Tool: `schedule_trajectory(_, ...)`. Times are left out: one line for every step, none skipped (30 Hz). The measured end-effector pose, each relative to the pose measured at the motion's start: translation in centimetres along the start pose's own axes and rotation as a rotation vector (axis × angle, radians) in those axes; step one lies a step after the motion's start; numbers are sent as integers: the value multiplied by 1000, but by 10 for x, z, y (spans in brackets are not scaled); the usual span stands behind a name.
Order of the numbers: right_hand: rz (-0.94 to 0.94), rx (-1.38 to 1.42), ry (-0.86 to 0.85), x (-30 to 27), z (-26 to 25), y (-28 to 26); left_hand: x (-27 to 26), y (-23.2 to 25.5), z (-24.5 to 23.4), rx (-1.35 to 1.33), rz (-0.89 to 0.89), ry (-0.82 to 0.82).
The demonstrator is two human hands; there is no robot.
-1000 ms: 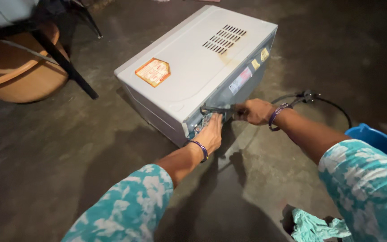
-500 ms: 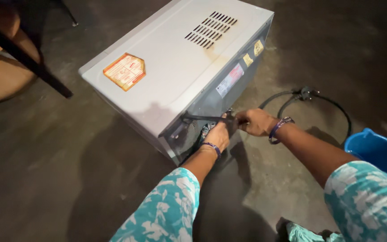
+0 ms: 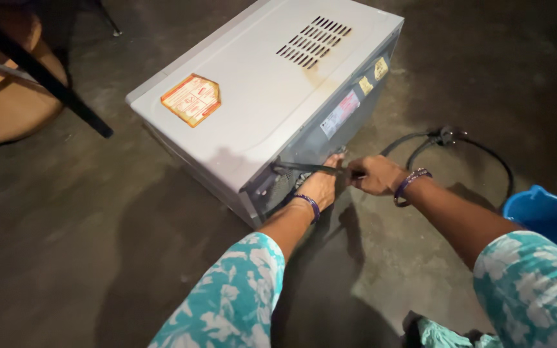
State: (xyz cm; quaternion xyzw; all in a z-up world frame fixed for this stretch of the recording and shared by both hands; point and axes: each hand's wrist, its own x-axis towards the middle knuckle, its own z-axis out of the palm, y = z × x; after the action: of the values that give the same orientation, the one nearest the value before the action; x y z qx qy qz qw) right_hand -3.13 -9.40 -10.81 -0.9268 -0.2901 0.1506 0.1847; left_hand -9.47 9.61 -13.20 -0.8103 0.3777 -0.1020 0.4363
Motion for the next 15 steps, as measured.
schedule_trajectory(10,-1,-11,-4,-1,-1,1,7,7,-20,138,-112)
schedule_trajectory(3,-35,-14,-7,-2,-3,0,14,16,-41,274,-228)
schedule_trajectory(-5,-69,-17,-11,-4,-4,-2,24,26,-66,259,-234)
schedule_trajectory(-12,-106,-15,-13,-8,-6,-5,34,35,-86,242,-239)
schedule_trajectory(5,-115,-34,-14,-12,-8,-6,44,45,-105,224,-243)
schedule_trajectory(25,-123,-56,-17,-13,-11,-6,52,53,-154,223,-260)
schedule_trajectory(45,-131,-77,-20,-15,-12,-6,60,60,-202,221,-278)
schedule_trajectory(32,-134,-81,-23,-17,-14,-7,68,64,-253,220,-294)
schedule_trajectory(18,-136,-86,-24,-20,-17,-13,74,68,-286,236,-330)
schedule_trajectory(5,-142,-87,-24,-26,-18,-20,75,73,-316,249,-363)
schedule_trajectory(1,-147,-86,-25,-32,-21,-27,75,75,-347,263,-396)
schedule_trajectory(-3,-147,-87,-26,-34,-26,-37,79,76,-334,283,-390)
schedule_trajectory(-7,-146,-87,-29,-35,-33,-49,82,75,-322,303,-384)
schedule_trajectory(8,-173,-93,-31,-37,-42,-60,83,73,-306,322,-380)
schedule_trajectory(23,-200,-100,-35,-40,-50,-71,83,70,-339,302,-427)
